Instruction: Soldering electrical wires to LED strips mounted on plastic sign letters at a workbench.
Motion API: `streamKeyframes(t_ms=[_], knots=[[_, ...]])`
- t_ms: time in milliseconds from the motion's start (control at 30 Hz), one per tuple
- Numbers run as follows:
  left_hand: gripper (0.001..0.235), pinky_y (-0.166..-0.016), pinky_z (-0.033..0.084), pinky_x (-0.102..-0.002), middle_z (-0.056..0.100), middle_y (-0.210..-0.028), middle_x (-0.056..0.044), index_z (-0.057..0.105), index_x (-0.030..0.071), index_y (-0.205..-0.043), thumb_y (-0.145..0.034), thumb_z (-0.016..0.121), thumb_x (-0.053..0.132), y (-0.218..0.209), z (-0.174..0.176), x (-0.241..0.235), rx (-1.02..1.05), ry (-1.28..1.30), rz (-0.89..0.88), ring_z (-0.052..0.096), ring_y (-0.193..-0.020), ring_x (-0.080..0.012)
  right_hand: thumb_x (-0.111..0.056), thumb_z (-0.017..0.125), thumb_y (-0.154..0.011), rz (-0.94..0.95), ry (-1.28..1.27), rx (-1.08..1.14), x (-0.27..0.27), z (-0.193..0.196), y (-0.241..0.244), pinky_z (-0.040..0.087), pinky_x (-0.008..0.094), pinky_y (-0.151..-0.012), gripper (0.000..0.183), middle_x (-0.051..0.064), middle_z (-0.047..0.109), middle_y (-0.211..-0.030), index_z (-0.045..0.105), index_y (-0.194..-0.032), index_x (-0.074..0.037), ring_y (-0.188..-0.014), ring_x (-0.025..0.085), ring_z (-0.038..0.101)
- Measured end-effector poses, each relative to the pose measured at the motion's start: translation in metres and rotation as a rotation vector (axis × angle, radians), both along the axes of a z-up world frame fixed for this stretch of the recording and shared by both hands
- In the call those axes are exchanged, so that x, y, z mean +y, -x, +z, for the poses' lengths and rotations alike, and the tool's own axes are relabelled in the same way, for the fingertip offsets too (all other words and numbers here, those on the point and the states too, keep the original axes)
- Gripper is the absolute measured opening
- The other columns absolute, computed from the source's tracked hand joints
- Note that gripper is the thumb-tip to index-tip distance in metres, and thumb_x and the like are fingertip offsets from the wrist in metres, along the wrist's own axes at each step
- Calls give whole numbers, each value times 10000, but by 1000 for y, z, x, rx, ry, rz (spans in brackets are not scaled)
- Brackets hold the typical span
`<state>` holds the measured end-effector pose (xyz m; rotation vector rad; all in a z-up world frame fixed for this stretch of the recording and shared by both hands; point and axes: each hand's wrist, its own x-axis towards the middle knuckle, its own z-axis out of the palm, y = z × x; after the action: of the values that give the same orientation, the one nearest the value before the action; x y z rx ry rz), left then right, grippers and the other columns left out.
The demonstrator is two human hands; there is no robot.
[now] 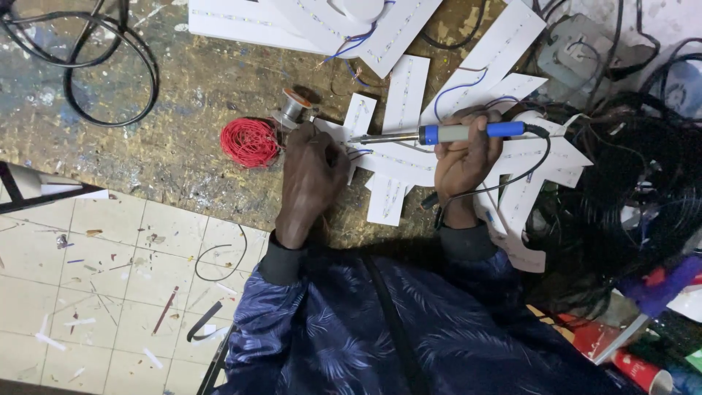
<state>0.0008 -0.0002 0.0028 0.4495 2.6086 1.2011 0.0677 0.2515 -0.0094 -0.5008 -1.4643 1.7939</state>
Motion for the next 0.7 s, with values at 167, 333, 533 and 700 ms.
streamKeyframes(t_ms=[167,333,533,700], knots=[[237,-845,582,-594,603,-995,-216,763,47,-906,-908,739,283,-2,-1,-3,-28,-15,8,660,-1040,-545,-323,560,-1177,28,32,17,3,0,-1,444,194,-391,188,68,556,-907,547,-1119,-145,-639,170,637],[254,-881,562,-616,584,-1034,-263,750,7,-957,-970,750,260,-6,16,-16,-13,-70,-65,619,-1083,-601,-304,575,-1177,16,83,65,2,0,0,445,194,-391,167,80,565,-913,538,-1149,-144,-623,172,616],[124,-910,619,-547,676,-1120,-170,809,106,-1086,-1031,719,171,-6,37,-22,-51,-29,-84,686,-1156,-487,-340,529,-1190,111,148,68,17,-8,-1,500,195,-419,190,44,568,-1010,532,-1170,-151,-826,164,693],[125,-951,623,-513,704,-1103,-136,817,95,-1063,-1024,733,179,2,37,-27,155,94,-255,676,-1156,-428,-298,585,-1178,221,315,135,23,-13,-1,537,231,-403,167,120,651,-953,562,-1114,-146,-642,204,693]])
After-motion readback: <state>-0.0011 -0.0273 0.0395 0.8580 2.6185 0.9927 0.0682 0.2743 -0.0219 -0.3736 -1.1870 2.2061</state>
